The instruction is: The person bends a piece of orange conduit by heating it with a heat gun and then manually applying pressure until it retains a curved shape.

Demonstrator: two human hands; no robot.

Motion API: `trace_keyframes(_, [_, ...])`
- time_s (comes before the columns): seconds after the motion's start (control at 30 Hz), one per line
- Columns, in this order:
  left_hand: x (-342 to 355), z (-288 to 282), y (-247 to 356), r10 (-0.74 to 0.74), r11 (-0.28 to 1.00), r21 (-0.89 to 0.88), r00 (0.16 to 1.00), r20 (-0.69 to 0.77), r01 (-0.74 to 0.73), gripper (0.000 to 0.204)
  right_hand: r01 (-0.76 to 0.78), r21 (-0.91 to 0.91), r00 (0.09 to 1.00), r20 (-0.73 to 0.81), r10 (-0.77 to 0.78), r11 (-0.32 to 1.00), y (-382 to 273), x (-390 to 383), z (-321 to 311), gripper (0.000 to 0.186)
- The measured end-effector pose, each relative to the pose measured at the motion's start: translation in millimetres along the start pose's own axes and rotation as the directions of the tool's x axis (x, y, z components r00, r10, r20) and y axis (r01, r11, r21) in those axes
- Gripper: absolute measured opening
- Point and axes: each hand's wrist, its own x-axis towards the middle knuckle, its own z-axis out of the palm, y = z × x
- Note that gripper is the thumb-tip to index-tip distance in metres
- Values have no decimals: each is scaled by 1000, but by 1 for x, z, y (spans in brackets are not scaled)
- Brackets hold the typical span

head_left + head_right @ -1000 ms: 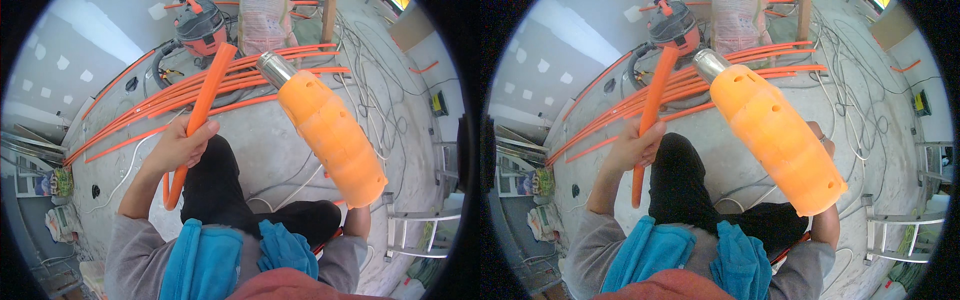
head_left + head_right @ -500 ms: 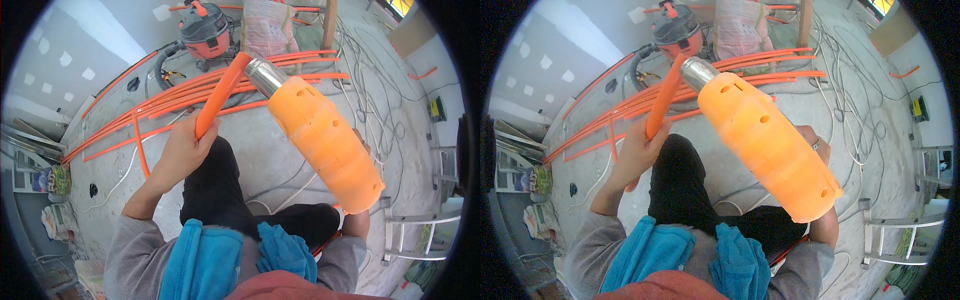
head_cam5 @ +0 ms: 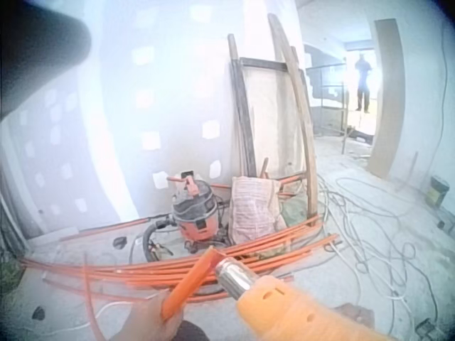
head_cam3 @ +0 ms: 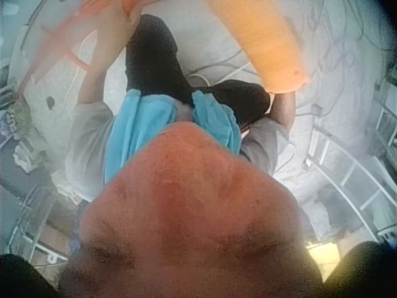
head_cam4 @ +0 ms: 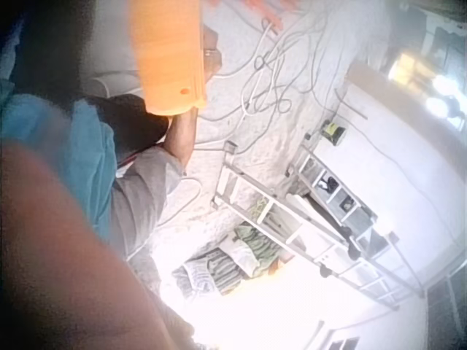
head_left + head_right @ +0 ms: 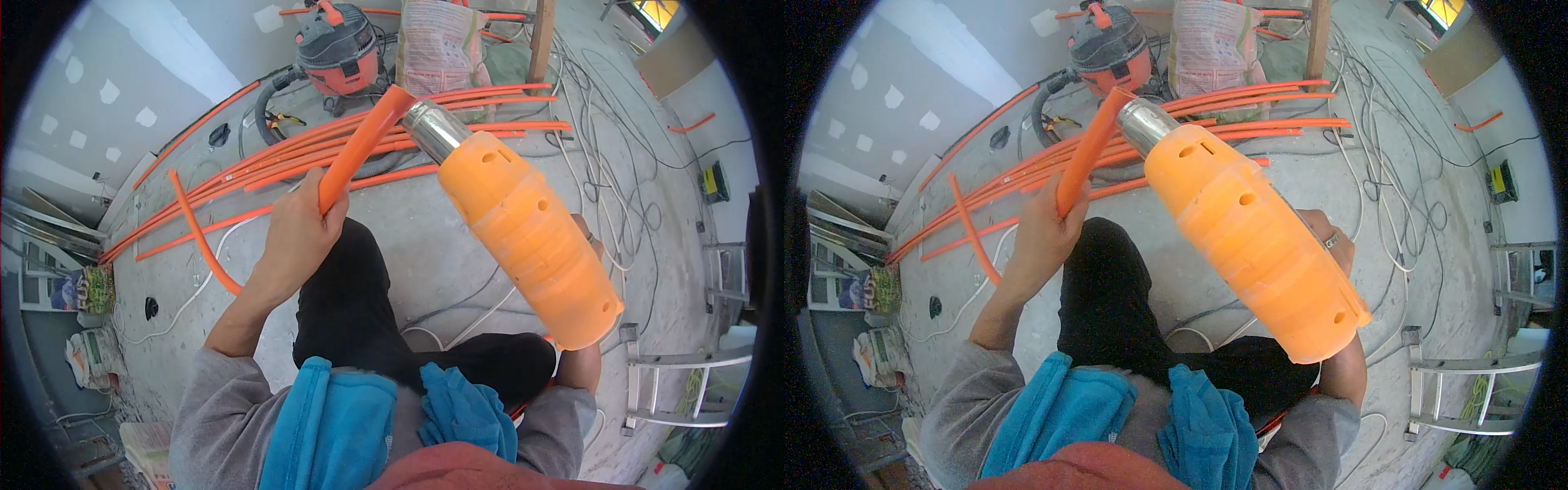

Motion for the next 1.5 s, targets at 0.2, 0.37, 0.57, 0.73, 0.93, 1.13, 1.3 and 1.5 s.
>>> trace_keyframes(0.2, [1,9,-10,36,997,65,999,-23,-35,22,14,12,1000,-10,-13,1000,-4,4,3,39])
trace_keyframes(0.37, [-3,6,-27,-10,995,95,998,-56,15,21,29,99,1000,-13,-28,995,-6,10,24,36])
trace_keyframes(0.57, [5,3,-90,-62,991,105,985,-162,80,23,-125,477,988,144,63,870,35,2,70,34])
trace_keyframes(0.73, [-15,13,-186,-190,942,235,956,-222,241,27,-678,701,734,627,261,221,54,-25,124,35])
trace_keyframes(0.93, [-42,50,-277,-479,807,301,862,-166,507,28,-788,612,586,780,220,-70,40,-11,170,36])
trace_keyframes(1.13, [-55,66,-304,-548,794,239,829,-117,559,24,-820,524,471,847,246,-232,36,-20,230,49])
trace_keyframes(1.3, [-65,72,-327,-623,743,271,781,-54,612,23,-835,493,414,855,313,-243,18,-21,272,56])
trace_keyframes(1.5, [-61,98,-355,-602,780,209,798,-2,589,21,-840,487,393,850,352,-238,19,-26,316,53])
